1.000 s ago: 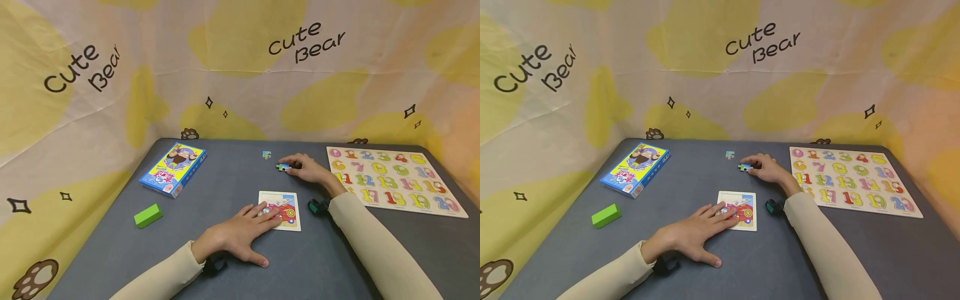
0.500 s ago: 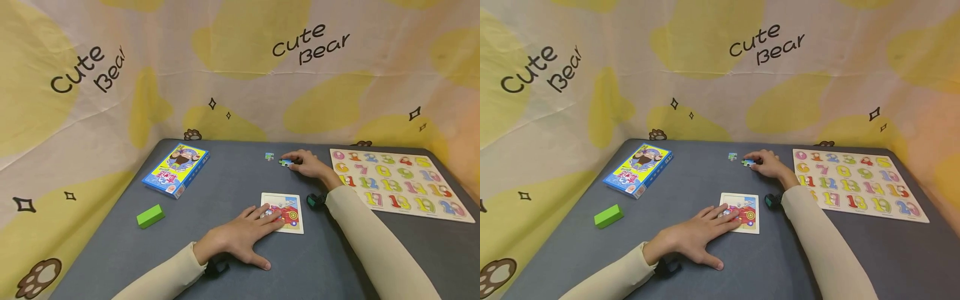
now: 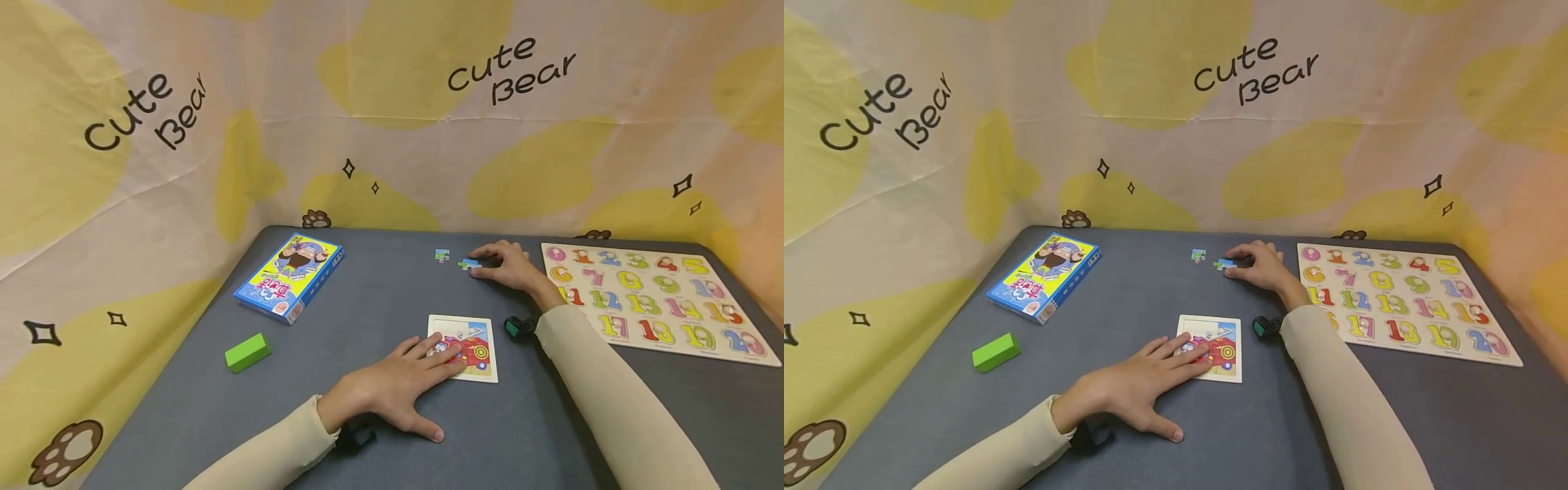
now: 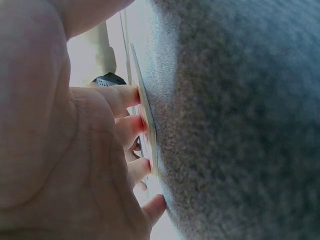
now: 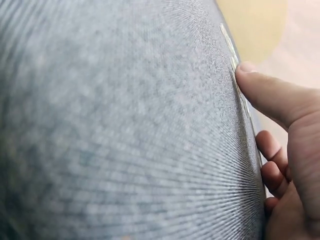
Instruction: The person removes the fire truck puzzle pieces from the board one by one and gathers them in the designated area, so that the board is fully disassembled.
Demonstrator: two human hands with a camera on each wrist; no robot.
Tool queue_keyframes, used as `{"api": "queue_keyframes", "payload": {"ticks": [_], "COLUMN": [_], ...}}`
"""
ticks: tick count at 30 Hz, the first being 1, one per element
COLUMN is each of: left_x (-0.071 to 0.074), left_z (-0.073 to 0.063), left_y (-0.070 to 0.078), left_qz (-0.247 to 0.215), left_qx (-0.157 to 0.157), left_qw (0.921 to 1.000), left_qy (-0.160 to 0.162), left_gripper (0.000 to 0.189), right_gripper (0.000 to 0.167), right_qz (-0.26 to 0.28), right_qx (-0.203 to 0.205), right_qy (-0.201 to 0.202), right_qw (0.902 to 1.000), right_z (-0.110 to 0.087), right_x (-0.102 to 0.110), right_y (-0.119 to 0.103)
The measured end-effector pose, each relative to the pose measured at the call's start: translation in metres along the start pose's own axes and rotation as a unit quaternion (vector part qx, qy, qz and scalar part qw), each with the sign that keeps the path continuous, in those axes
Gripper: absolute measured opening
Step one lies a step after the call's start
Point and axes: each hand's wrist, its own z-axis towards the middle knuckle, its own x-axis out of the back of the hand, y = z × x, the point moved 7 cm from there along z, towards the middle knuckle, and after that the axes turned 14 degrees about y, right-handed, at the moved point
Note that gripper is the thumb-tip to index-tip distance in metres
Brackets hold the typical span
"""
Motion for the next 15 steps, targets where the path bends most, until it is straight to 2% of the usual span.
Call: {"api": "queue_keyframes", "payload": {"ticks": [15], "left_x": [0.0012], "left_z": [0.0000], "left_y": [0.0017], "left_qz": [0.019], "left_qx": [0.002], "left_qw": [0.9998], "left_qy": [0.005], "left_gripper": [0.103], "right_gripper": [0.033], "right_qz": [-0.019], "right_qx": [-0.014], "right_qy": [0.026], "right_qw": [0.9994], "right_z": [0.0036], "right_x": [-0.0008], "right_y": [0.0036]}}
